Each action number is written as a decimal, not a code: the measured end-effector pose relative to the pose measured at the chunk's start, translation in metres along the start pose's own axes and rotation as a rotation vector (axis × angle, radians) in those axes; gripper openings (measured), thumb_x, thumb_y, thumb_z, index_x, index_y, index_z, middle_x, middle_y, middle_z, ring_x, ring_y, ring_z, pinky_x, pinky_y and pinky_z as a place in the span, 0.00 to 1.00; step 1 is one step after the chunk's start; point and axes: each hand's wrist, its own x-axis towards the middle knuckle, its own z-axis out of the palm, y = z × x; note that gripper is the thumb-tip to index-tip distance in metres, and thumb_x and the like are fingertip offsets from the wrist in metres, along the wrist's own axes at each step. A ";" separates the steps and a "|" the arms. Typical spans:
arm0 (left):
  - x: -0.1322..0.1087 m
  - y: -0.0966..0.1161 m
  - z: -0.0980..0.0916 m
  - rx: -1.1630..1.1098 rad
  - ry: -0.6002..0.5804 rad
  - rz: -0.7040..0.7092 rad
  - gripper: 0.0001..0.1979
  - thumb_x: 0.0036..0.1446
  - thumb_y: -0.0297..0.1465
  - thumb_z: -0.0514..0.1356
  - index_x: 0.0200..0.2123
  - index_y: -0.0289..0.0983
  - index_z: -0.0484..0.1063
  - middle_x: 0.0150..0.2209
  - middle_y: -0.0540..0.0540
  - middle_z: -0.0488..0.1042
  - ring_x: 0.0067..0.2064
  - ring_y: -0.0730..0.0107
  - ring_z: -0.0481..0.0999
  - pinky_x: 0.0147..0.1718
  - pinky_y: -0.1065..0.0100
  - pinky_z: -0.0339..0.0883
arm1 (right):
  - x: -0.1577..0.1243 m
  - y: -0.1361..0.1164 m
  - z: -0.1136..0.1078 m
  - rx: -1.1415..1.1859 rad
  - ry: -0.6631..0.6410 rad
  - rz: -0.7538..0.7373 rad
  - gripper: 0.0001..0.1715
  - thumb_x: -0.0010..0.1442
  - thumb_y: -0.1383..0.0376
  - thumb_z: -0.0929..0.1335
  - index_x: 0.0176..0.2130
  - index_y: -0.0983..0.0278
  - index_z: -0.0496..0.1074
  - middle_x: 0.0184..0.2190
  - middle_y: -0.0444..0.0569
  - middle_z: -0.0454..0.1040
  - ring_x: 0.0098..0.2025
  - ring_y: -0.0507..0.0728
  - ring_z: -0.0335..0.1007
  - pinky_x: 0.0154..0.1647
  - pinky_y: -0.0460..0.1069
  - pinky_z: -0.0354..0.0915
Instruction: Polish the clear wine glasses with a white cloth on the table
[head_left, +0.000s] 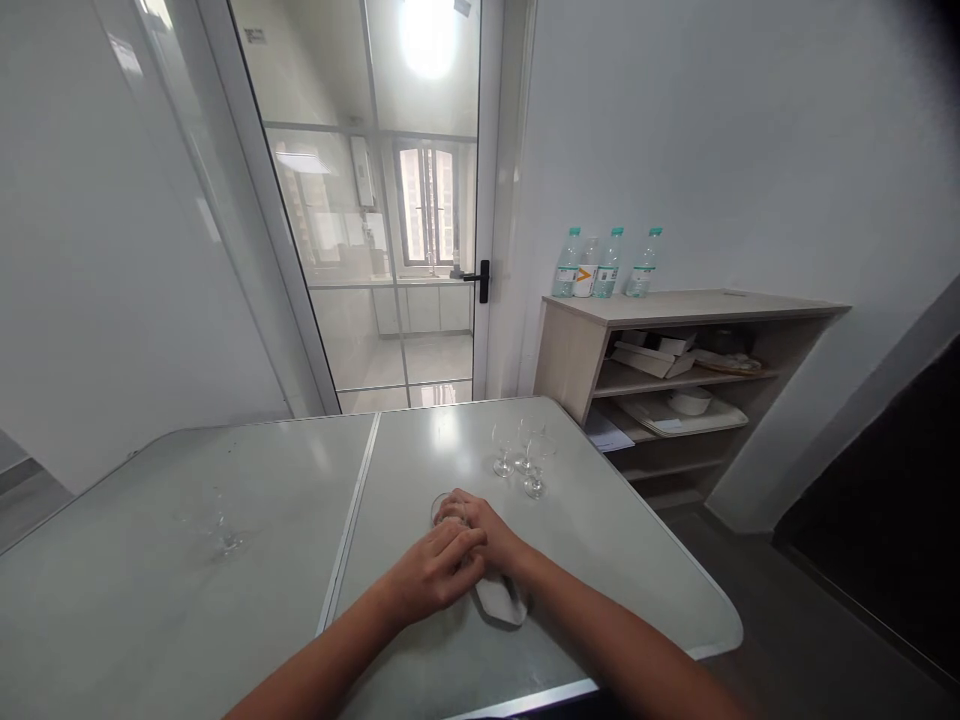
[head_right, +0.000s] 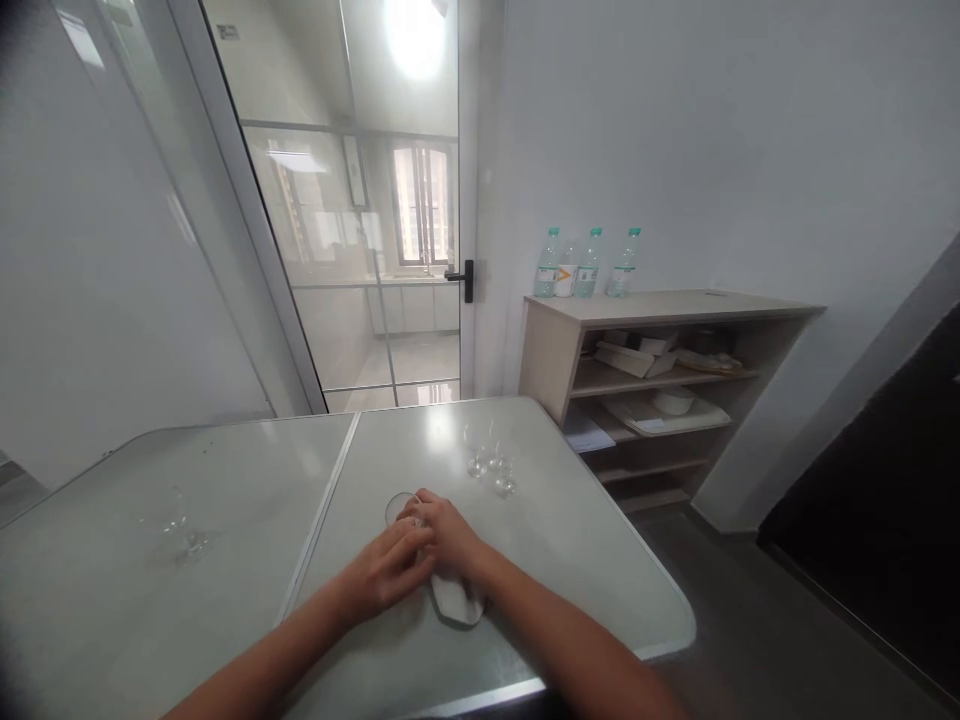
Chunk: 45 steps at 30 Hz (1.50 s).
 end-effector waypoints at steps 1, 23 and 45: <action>-0.001 -0.002 -0.001 0.001 0.050 0.007 0.11 0.63 0.20 0.58 0.45 0.38 0.74 0.43 0.43 0.77 0.42 0.65 0.76 0.45 0.61 0.75 | 0.000 0.001 0.001 0.061 0.030 0.011 0.09 0.50 0.72 0.69 0.34 0.62 0.75 0.34 0.45 0.73 0.35 0.55 0.67 0.39 0.49 0.64; -0.024 -0.040 0.031 -1.128 0.466 -1.374 0.26 0.57 0.51 0.64 0.47 0.39 0.64 0.35 0.52 0.73 0.17 0.83 0.63 0.18 0.74 0.61 | -0.003 -0.020 -0.023 0.217 0.349 0.159 0.22 0.71 0.53 0.58 0.46 0.58 0.75 0.43 0.49 0.68 0.48 0.60 0.65 0.56 0.54 0.62; -0.012 -0.035 0.000 -0.568 0.323 -1.109 0.16 0.54 0.38 0.69 0.43 0.42 0.68 0.36 0.47 0.82 0.37 0.61 0.83 0.32 0.69 0.71 | 0.002 -0.010 -0.018 0.545 0.190 0.276 0.23 0.61 0.46 0.69 0.30 0.61 0.67 0.24 0.40 0.60 0.25 0.51 0.55 0.28 0.47 0.57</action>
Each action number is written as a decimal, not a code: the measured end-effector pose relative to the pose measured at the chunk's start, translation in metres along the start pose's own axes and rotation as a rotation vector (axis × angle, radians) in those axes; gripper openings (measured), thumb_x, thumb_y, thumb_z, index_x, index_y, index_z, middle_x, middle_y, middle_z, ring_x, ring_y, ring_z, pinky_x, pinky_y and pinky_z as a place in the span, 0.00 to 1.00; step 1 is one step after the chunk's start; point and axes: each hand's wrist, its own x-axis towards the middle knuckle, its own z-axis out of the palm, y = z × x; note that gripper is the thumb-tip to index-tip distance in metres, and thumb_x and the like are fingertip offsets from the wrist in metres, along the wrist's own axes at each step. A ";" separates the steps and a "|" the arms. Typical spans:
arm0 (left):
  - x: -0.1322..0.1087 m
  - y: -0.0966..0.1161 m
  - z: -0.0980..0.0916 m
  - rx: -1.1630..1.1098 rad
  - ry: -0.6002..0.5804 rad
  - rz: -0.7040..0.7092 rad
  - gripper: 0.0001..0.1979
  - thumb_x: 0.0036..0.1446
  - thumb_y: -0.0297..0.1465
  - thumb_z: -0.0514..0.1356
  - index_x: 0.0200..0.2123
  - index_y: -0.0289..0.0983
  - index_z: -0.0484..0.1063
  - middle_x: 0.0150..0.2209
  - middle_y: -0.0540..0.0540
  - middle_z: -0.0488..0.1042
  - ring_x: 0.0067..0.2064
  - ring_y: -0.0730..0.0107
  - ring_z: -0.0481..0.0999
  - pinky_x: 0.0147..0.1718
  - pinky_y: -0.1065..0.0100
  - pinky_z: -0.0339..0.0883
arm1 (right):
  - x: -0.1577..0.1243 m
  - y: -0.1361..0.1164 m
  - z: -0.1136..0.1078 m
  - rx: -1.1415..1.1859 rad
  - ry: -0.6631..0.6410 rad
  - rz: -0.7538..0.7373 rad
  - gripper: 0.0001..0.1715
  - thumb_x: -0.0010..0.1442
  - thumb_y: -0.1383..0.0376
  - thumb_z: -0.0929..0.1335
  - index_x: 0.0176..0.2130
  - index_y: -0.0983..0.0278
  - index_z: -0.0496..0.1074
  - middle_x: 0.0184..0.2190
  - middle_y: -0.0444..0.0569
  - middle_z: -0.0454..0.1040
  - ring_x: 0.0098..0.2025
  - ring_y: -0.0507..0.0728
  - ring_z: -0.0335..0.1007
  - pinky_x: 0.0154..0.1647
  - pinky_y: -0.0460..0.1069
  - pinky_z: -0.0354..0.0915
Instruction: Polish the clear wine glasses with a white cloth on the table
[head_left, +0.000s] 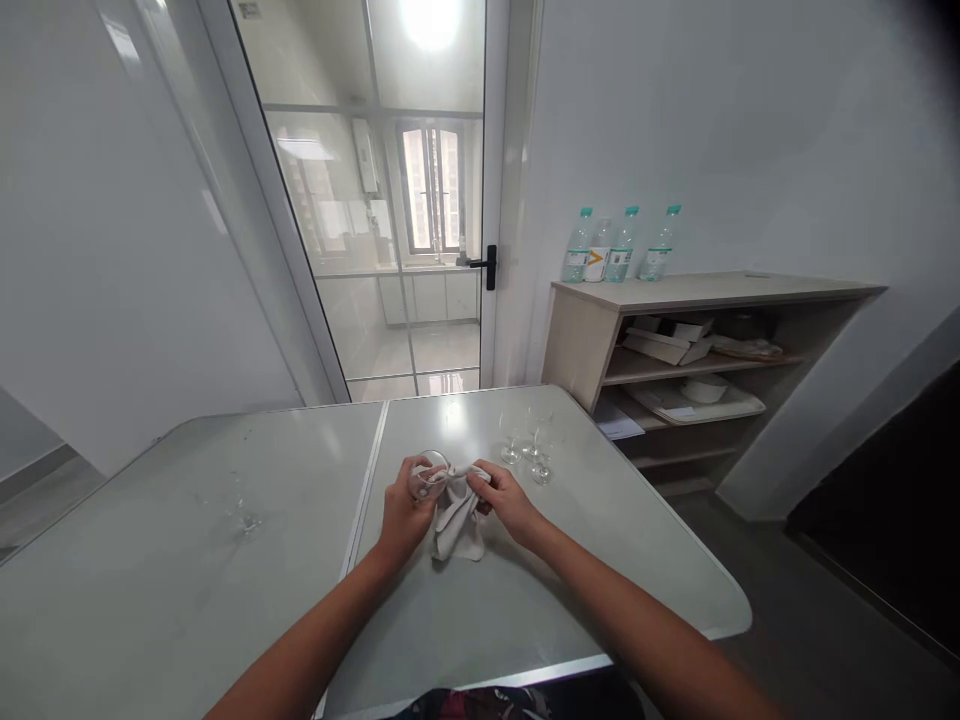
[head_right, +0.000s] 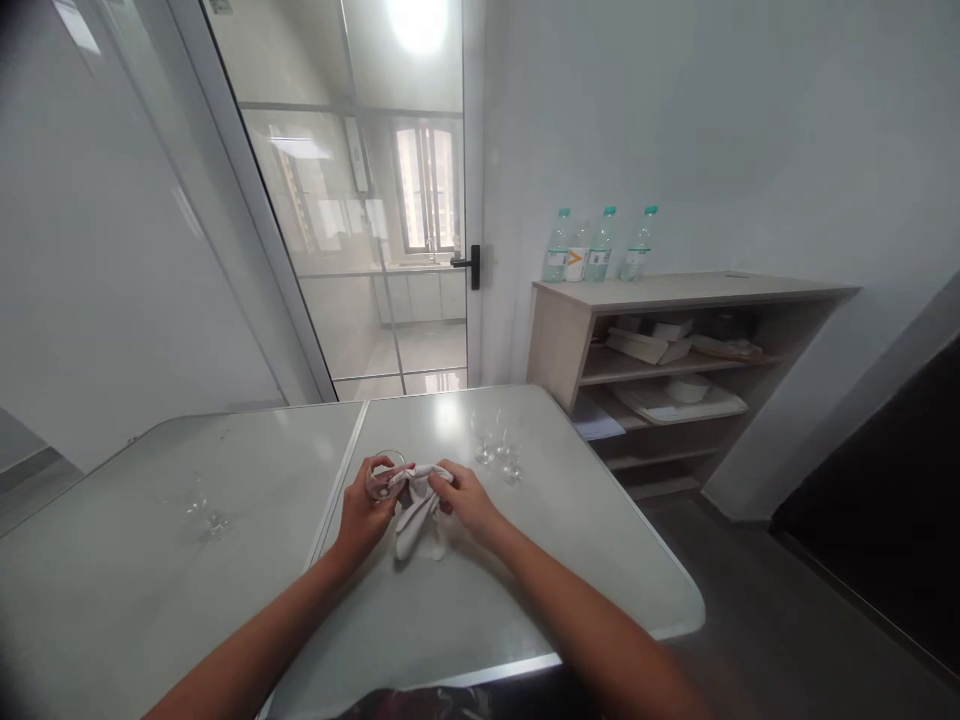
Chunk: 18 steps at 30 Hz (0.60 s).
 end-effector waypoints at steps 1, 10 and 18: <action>0.000 -0.001 0.000 -0.024 -0.023 -0.009 0.18 0.53 0.38 0.70 0.43 0.43 0.68 0.36 0.47 0.82 0.37 0.61 0.83 0.32 0.70 0.71 | 0.000 -0.001 -0.002 -0.041 0.006 -0.032 0.22 0.61 0.48 0.69 0.29 0.61 0.67 0.25 0.40 0.61 0.27 0.52 0.57 0.29 0.47 0.58; 0.004 -0.015 0.005 -0.220 -0.174 -0.229 0.29 0.46 0.46 0.74 0.43 0.39 0.65 0.19 0.59 0.69 0.13 0.78 0.64 0.12 0.77 0.55 | -0.007 -0.011 -0.003 -0.287 -0.085 -0.177 0.17 0.58 0.55 0.73 0.43 0.61 0.74 0.40 0.46 0.75 0.44 0.59 0.70 0.48 0.51 0.63; 0.009 -0.018 0.001 -0.475 -0.387 -0.373 0.29 0.47 0.44 0.74 0.44 0.40 0.64 0.21 0.61 0.65 0.14 0.85 0.53 0.14 0.77 0.55 | -0.006 -0.008 -0.008 -0.045 0.112 -0.118 0.17 0.61 0.51 0.70 0.36 0.59 0.63 0.28 0.40 0.62 0.29 0.52 0.56 0.30 0.46 0.56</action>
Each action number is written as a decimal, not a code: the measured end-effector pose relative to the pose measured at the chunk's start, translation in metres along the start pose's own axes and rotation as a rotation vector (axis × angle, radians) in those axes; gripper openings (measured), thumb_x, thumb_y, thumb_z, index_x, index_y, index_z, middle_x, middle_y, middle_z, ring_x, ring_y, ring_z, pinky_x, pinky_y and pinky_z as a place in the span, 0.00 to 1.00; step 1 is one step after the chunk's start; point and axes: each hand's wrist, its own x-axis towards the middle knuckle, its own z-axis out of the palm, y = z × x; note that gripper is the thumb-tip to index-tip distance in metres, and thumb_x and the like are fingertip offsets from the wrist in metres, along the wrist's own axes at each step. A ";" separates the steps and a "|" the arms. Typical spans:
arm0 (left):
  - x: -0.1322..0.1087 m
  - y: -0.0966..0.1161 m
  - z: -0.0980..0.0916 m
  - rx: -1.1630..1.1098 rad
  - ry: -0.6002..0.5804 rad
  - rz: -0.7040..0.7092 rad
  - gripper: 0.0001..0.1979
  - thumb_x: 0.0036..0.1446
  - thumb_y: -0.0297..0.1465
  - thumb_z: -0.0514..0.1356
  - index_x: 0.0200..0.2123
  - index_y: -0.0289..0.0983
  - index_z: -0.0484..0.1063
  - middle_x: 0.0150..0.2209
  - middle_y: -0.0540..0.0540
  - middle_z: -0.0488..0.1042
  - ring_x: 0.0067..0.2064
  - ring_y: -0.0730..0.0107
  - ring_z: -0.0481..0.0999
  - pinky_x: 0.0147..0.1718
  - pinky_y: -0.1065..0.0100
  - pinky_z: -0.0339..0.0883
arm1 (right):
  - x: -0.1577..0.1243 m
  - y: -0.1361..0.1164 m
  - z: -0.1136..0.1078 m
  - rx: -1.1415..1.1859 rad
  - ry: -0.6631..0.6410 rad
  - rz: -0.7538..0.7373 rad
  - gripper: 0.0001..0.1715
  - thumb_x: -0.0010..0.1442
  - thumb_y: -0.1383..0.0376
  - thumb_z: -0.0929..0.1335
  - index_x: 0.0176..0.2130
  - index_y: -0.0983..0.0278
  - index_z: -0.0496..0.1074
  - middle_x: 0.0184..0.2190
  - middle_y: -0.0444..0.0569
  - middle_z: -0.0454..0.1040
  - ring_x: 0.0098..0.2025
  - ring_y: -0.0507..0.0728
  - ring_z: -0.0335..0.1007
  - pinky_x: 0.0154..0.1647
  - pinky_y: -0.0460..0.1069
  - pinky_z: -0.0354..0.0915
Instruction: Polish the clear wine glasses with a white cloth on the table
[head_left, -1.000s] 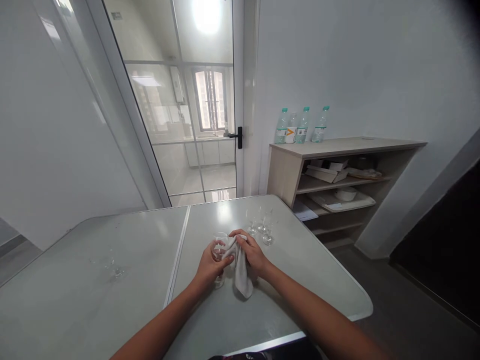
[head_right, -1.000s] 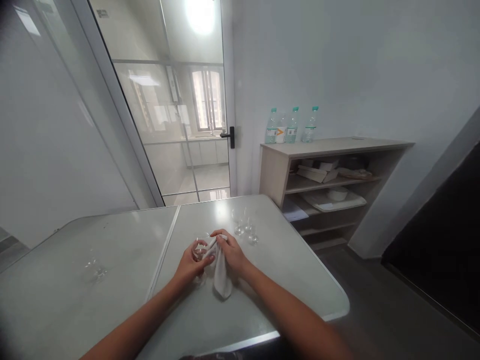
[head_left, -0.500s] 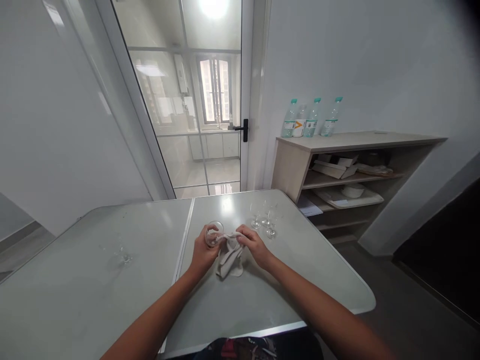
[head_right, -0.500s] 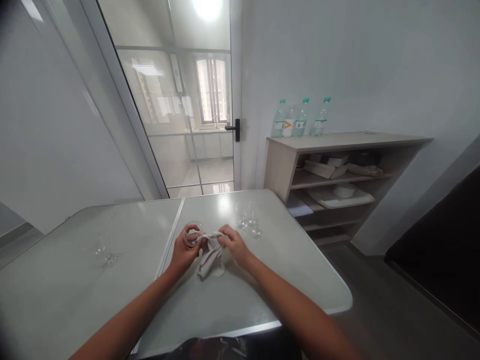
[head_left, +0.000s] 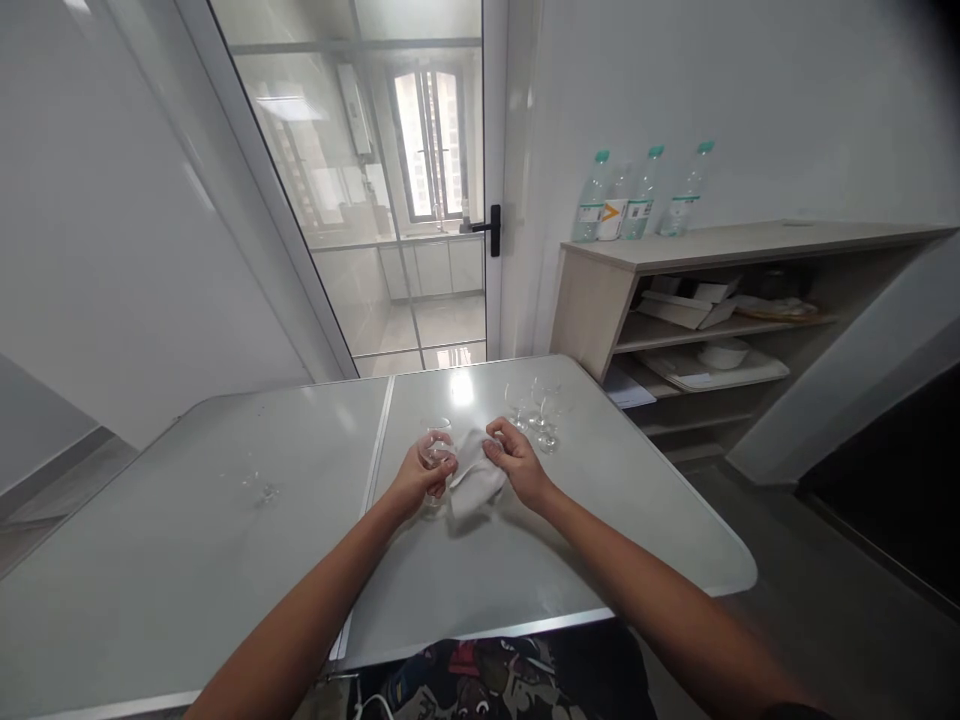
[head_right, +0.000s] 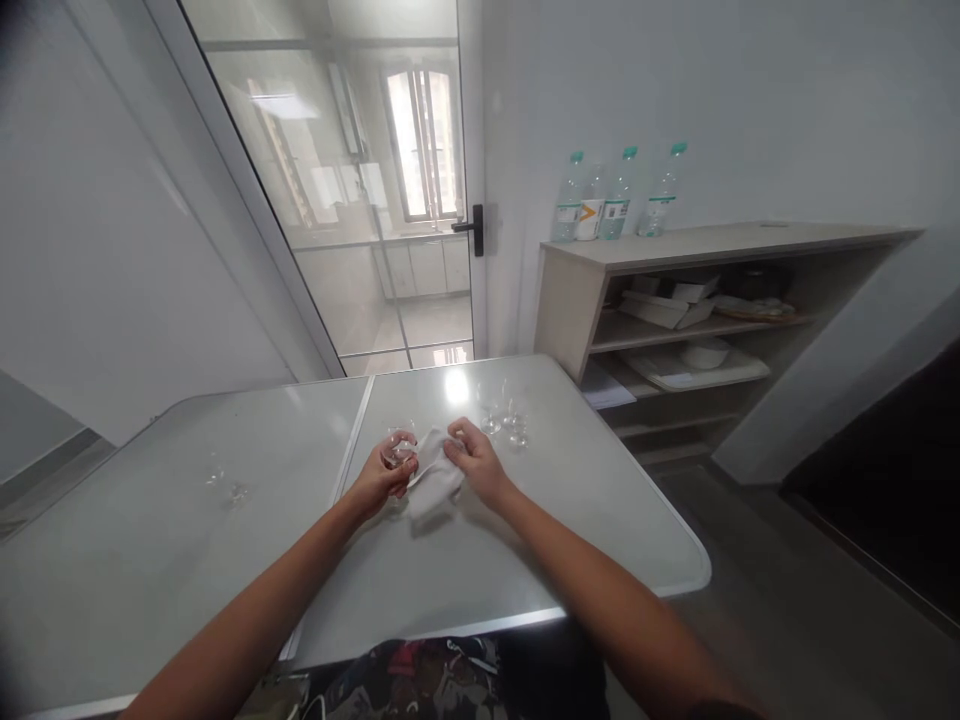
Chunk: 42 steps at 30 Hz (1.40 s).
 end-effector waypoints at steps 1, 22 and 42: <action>0.000 0.000 0.000 -0.005 -0.009 -0.006 0.29 0.47 0.43 0.74 0.44 0.40 0.63 0.23 0.60 0.67 0.14 0.85 0.53 0.14 0.77 0.55 | 0.000 -0.002 -0.001 0.027 -0.006 0.009 0.17 0.60 0.51 0.70 0.35 0.59 0.62 0.28 0.40 0.62 0.29 0.52 0.56 0.29 0.46 0.55; -0.013 0.016 0.015 0.361 0.257 0.303 0.21 0.53 0.40 0.70 0.41 0.41 0.63 0.30 0.51 0.76 0.31 0.70 0.77 0.33 0.71 0.67 | -0.002 -0.010 0.002 -0.518 -0.178 -0.292 0.11 0.58 0.60 0.73 0.41 0.60 0.74 0.40 0.48 0.74 0.44 0.59 0.67 0.49 0.53 0.62; 0.001 0.007 -0.007 0.438 0.223 0.255 0.18 0.65 0.46 0.58 0.49 0.40 0.62 0.40 0.49 0.72 0.28 0.77 0.70 0.29 0.72 0.68 | 0.002 -0.002 -0.005 0.220 -0.238 0.275 0.27 0.43 0.64 0.80 0.41 0.63 0.71 0.35 0.44 0.74 0.36 0.55 0.69 0.38 0.48 0.63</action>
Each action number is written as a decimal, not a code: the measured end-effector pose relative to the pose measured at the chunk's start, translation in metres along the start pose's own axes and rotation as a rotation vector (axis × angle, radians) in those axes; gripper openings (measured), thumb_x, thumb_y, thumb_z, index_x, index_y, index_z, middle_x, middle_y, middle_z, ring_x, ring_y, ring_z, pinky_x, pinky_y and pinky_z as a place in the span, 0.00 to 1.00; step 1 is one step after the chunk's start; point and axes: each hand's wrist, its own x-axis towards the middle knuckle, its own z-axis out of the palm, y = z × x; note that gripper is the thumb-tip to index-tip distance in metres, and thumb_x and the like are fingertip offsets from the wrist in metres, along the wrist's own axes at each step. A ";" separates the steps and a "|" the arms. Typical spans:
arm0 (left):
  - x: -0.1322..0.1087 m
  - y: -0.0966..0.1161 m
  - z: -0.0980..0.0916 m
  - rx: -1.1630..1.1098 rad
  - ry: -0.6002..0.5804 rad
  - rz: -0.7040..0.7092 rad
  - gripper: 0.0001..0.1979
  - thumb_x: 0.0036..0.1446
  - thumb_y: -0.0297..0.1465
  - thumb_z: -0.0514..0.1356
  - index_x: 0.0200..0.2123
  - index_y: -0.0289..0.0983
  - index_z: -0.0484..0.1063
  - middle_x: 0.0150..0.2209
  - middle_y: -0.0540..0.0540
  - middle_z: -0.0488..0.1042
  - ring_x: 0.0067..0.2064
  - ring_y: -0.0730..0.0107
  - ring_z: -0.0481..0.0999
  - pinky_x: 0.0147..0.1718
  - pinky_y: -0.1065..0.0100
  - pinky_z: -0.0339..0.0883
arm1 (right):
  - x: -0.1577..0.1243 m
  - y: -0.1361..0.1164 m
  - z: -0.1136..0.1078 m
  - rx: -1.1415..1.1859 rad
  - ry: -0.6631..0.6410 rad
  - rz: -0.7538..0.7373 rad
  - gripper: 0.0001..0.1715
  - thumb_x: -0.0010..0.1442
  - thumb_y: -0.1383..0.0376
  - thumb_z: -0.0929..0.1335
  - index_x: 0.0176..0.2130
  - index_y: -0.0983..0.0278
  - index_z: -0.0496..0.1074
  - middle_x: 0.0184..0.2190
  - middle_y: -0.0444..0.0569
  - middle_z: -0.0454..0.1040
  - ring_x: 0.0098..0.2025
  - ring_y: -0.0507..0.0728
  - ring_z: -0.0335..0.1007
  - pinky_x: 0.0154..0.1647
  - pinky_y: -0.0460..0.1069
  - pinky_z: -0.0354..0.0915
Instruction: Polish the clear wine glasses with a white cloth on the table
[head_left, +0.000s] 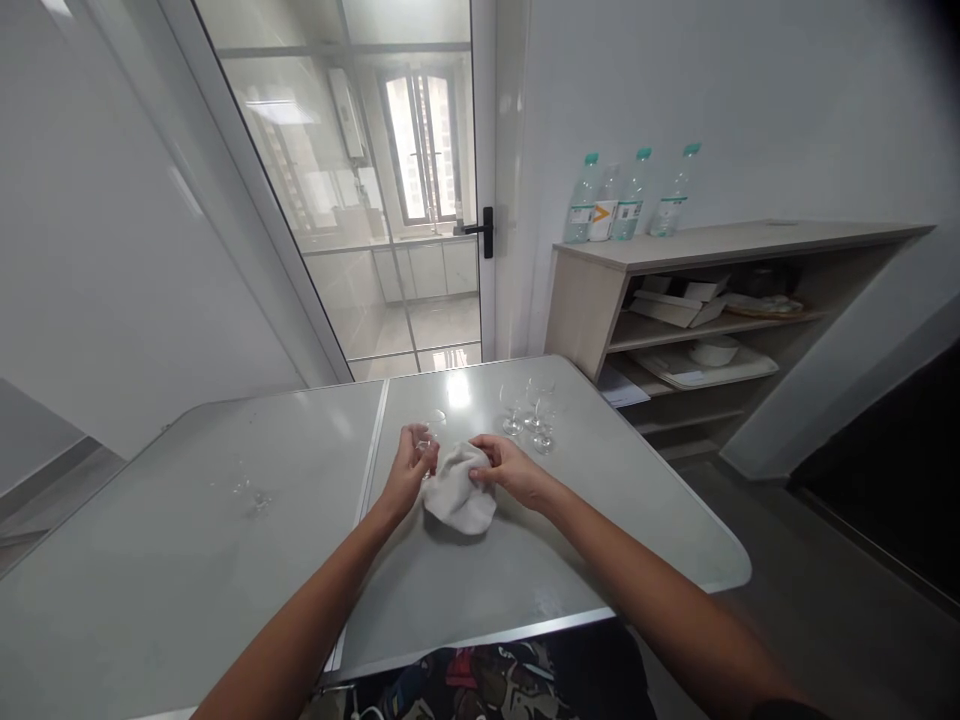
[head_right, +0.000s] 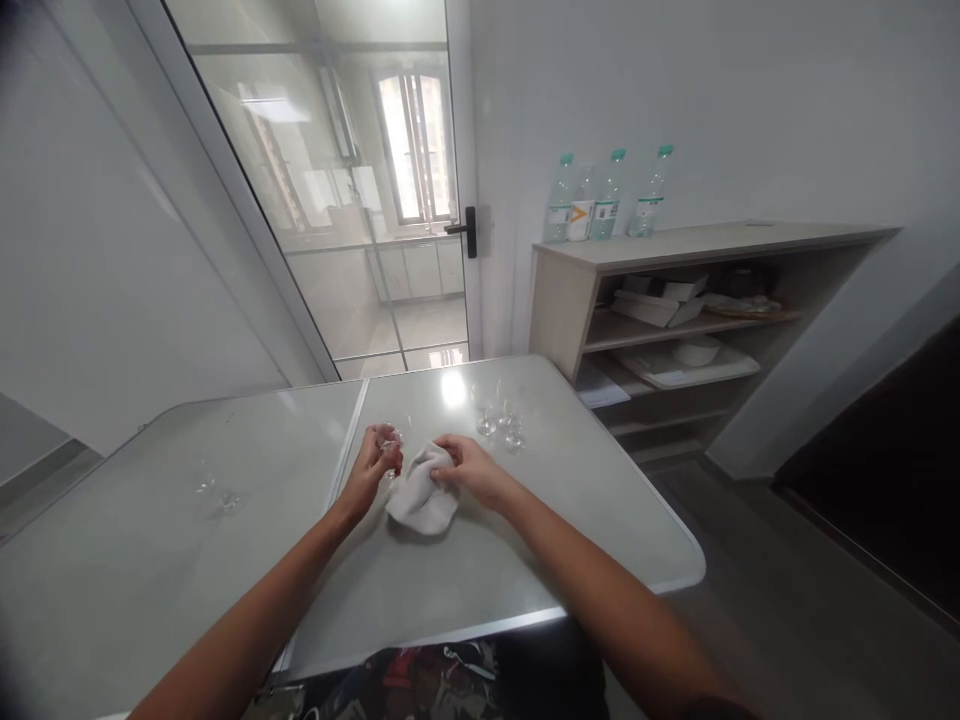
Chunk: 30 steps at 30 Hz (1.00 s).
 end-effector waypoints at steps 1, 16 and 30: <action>0.000 -0.001 -0.001 0.042 -0.006 0.046 0.18 0.67 0.46 0.56 0.50 0.40 0.62 0.41 0.48 0.72 0.30 0.76 0.71 0.32 0.70 0.69 | 0.001 0.001 0.000 -0.042 0.043 -0.033 0.21 0.45 0.64 0.78 0.38 0.64 0.71 0.32 0.43 0.72 0.35 0.54 0.67 0.37 0.47 0.62; -0.008 -0.004 -0.004 0.689 0.070 0.444 0.26 0.58 0.47 0.67 0.54 0.40 0.72 0.38 0.49 0.78 0.24 0.78 0.72 0.27 0.72 0.70 | -0.007 -0.005 0.001 -0.860 0.329 -0.592 0.10 0.52 0.74 0.63 0.36 0.61 0.65 0.36 0.46 0.72 0.36 0.56 0.67 0.39 0.49 0.60; -0.011 -0.019 -0.007 0.878 -0.115 0.805 0.26 0.61 0.45 0.65 0.57 0.38 0.69 0.34 0.47 0.80 0.29 0.70 0.77 0.29 0.71 0.67 | -0.013 -0.011 -0.007 -0.894 -0.277 -0.437 0.53 0.51 0.77 0.62 0.72 0.57 0.49 0.54 0.52 0.73 0.54 0.62 0.72 0.57 0.58 0.63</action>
